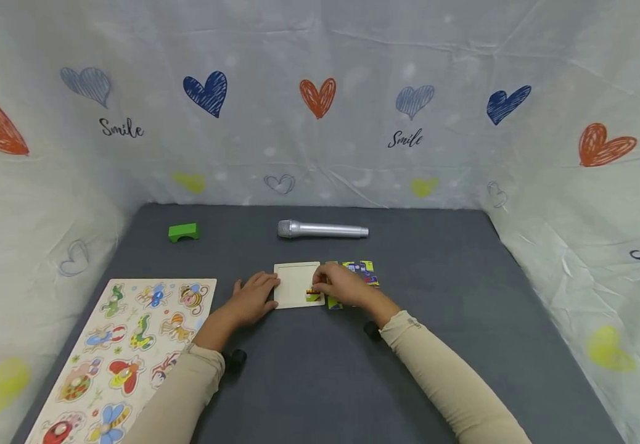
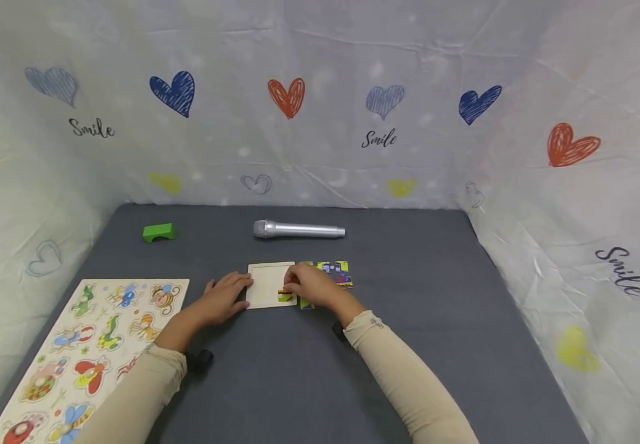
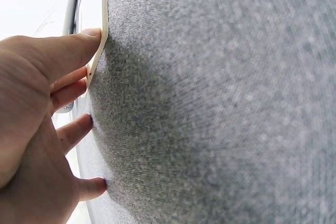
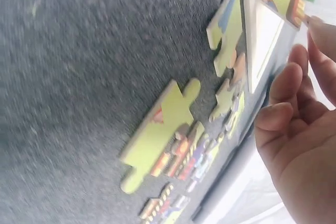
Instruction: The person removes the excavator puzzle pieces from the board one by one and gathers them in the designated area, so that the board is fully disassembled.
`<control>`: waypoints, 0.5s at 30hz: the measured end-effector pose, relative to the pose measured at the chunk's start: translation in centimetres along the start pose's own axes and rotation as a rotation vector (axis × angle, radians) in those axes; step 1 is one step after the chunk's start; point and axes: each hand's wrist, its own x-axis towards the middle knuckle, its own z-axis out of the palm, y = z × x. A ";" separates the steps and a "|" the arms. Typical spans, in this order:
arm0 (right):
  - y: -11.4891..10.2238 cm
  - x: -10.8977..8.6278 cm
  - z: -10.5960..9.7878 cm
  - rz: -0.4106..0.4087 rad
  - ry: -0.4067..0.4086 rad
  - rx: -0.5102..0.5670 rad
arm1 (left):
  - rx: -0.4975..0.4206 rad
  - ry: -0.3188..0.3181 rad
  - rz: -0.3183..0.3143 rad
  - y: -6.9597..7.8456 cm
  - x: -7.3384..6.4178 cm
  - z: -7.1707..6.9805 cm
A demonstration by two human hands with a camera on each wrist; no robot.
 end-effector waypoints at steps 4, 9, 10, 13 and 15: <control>0.7 -0.6 -0.9 0.026 -0.015 0.120 | -0.005 0.005 0.000 -0.1 -0.2 0.1; 3.0 -2.6 -3.6 0.102 0.048 0.171 | -0.019 0.025 0.018 -0.3 -0.5 -0.1; 3.7 -3.2 -4.1 0.125 0.058 0.164 | -0.021 0.026 0.024 -0.3 -0.4 -0.2; 5.8 -5.3 -5.5 0.196 0.055 0.140 | -0.021 0.021 0.036 -0.2 -0.2 -0.2; 7.0 -6.5 -6.1 0.228 0.038 0.128 | -0.022 0.016 0.043 -0.1 0.0 -0.1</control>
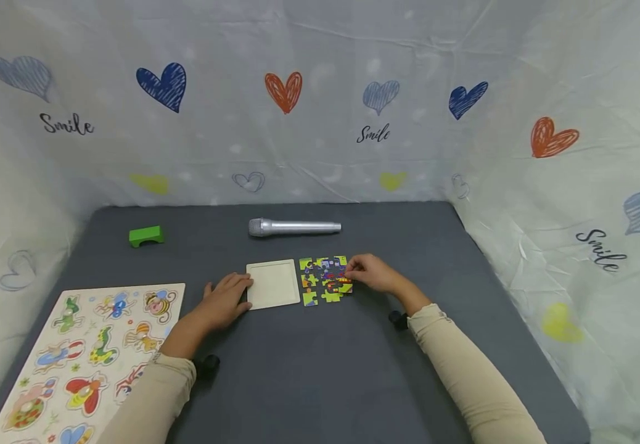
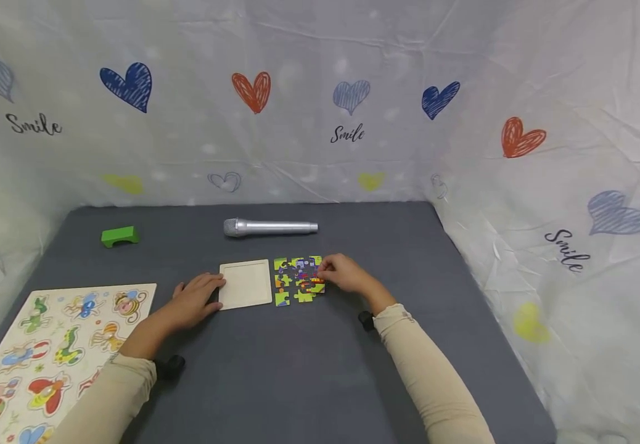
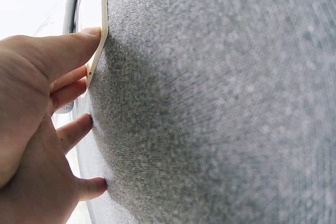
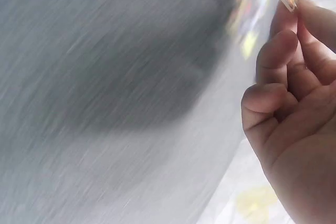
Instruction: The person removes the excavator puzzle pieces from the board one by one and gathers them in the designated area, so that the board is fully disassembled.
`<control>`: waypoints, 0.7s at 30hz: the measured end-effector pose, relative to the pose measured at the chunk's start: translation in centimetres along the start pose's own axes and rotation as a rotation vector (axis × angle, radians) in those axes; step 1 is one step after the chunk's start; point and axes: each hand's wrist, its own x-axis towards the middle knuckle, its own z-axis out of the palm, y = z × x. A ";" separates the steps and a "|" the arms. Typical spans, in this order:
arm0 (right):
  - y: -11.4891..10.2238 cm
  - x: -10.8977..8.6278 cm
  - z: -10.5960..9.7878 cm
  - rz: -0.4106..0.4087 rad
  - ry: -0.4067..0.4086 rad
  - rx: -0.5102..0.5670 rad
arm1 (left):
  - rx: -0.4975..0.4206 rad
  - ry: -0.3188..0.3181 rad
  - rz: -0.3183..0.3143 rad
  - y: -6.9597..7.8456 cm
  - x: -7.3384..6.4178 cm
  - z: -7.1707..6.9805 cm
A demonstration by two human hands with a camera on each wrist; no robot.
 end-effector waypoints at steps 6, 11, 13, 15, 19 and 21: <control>1.7 -0.3 -0.4 -0.004 -0.084 0.006 | 0.004 0.003 -0.017 -0.2 -0.4 -0.1; 2.1 -0.1 0.1 -0.027 -0.094 0.004 | -0.003 0.003 -0.025 -0.2 -0.7 0.2; 2.2 -0.1 0.4 -0.031 -0.088 -0.003 | -0.003 0.004 -0.018 -0.3 -0.7 0.3; 2.2 -0.3 0.4 -0.024 -0.082 -0.013 | 0.000 0.003 -0.011 -0.2 -0.6 0.5; 2.7 -1.2 0.3 -0.006 -0.058 -0.047 | 0.011 0.001 0.009 0.1 -0.3 1.0; 2.7 -1.8 0.2 0.006 -0.040 -0.055 | 0.012 -0.006 0.013 0.4 -0.2 1.5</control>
